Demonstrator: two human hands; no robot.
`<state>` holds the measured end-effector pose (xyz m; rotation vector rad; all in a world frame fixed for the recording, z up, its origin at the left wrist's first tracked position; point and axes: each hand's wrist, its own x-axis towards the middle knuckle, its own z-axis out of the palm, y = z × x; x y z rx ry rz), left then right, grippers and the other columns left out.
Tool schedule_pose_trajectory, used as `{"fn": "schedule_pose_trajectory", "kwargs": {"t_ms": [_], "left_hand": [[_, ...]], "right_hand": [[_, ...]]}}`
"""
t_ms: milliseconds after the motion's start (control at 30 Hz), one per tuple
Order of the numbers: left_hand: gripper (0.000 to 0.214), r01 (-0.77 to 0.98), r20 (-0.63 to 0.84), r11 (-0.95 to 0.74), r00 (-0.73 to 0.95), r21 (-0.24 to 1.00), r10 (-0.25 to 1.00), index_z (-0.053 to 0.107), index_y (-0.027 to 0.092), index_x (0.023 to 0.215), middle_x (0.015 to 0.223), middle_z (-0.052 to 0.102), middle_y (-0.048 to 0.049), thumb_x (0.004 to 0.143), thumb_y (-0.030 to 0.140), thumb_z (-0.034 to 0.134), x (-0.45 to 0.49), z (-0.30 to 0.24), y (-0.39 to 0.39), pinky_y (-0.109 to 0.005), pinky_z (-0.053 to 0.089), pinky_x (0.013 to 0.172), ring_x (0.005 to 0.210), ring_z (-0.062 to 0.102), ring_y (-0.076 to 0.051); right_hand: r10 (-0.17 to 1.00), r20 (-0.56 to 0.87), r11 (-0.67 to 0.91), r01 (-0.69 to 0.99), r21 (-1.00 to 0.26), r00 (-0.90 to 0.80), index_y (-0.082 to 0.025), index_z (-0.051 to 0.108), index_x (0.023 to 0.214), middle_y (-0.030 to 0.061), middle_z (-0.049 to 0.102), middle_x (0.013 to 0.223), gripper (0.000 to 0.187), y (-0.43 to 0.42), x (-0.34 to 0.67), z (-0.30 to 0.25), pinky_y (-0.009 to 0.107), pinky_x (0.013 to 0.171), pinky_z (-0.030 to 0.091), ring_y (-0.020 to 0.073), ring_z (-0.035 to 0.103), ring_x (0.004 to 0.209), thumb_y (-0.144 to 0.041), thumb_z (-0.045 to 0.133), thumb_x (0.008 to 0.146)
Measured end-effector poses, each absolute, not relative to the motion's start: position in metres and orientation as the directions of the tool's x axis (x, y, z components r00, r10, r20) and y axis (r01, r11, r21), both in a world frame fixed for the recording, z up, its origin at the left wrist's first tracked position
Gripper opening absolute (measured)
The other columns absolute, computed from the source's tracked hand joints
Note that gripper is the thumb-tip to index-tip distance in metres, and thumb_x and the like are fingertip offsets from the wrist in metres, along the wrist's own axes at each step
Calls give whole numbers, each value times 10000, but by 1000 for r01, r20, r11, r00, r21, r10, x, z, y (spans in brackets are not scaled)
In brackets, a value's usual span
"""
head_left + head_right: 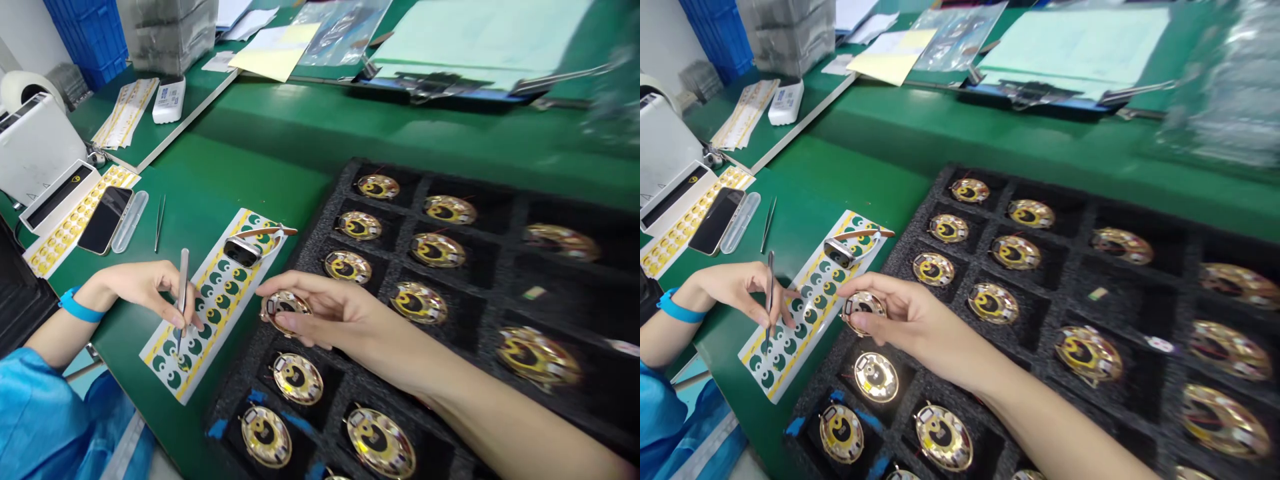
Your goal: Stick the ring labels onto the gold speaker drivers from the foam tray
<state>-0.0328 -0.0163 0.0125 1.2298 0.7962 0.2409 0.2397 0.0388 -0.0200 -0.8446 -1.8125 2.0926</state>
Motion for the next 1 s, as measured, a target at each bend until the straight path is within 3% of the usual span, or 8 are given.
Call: {"fn": "schedule_pose_trajectory", "kwargs": {"t_ms": [100, 200, 267, 333, 467, 633, 833, 1000], "left_hand": [[250, 26, -369, 425, 546, 905, 752, 685, 139, 774, 780, 741, -82, 743, 362, 792, -30, 12, -18, -310, 548, 814, 852, 717, -219], [220, -262, -254, 349, 337, 900, 907, 658, 134, 775, 711, 714, -27, 741, 297, 802, -19, 20, -17, -240, 550, 717, 684, 697, -144], [199, -356, -207, 292, 257, 888, 944, 647, 136, 774, 680, 690, -8, 758, 276, 788, -8, 28, -17, -222, 546, 680, 644, 679, -127], [196, -370, -199, 273, 227, 888, 953, 642, 137, 786, 688, 687, -10, 771, 278, 777, 6, 34, -18, -216, 542, 672, 645, 676, -124], [239, -331, -201, 260, 204, 907, 958, 631, 140, 788, 697, 687, -12, 740, 303, 799, 27, 36, -20, -211, 534, 659, 633, 669, -122], [237, -299, -202, 239, 151, 924, 968, 627, 136, 775, 655, 672, -8, 755, 310, 787, 30, 27, -25, -187, 515, 641, 597, 642, -99], [225, -339, -184, 227, 154, 913, 971, 630, 143, 787, 691, 680, -4, 748, 293, 794, 29, 24, -28, -171, 515, 600, 594, 646, -97], [215, -329, -191, 252, 205, 910, 960, 640, 136, 782, 693, 685, -7, 746, 277, 798, 34, 22, -29, -166, 525, 592, 587, 648, -94]], "right_hand": [[507, -278, -324, 118, -939, -816, -196, 587, 1070, -3, 588, 707, 387, 37, 237, -19, 194, 425, 460, 125, 619, 587, -454, 699, 804], [527, -256, -391, 37, -920, -810, -203, 544, 1106, 21, 636, 823, 391, 34, 234, -12, 212, 531, 555, 160, 690, 734, -382, 712, 802], [543, -266, -417, 19, -909, -796, -215, 519, 1131, 40, 645, 970, 419, 30, 231, -8, 219, 571, 577, 157, 701, 773, -328, 725, 784], [565, -276, -431, 7, -902, -778, -217, 520, 1098, 35, 633, 1031, 425, 25, 228, -6, 221, 559, 575, 133, 691, 717, -295, 744, 745], [562, -317, -443, 45, -895, -764, -198, 554, 1006, 7, 654, 864, 328, 18, 226, -5, 231, 546, 541, 95, 617, 597, -256, 723, 731], [594, -295, -386, 57, -921, -749, -215, 574, 1050, -22, 616, 750, 286, 16, 226, -1, 243, 516, 499, 87, 533, 534, -248, 651, 776], [546, -267, -480, -35, -876, -794, -237, 465, 983, 16, 621, 933, 269, 11, 225, -9, 269, 637, 590, 155, 673, 802, -298, 654, 803], [542, -211, -471, -87, -878, -813, -245, 512, 1078, 8, 645, 955, 306, 10, 223, -9, 254, 654, 592, 121, 664, 751, -244, 650, 805]]}}
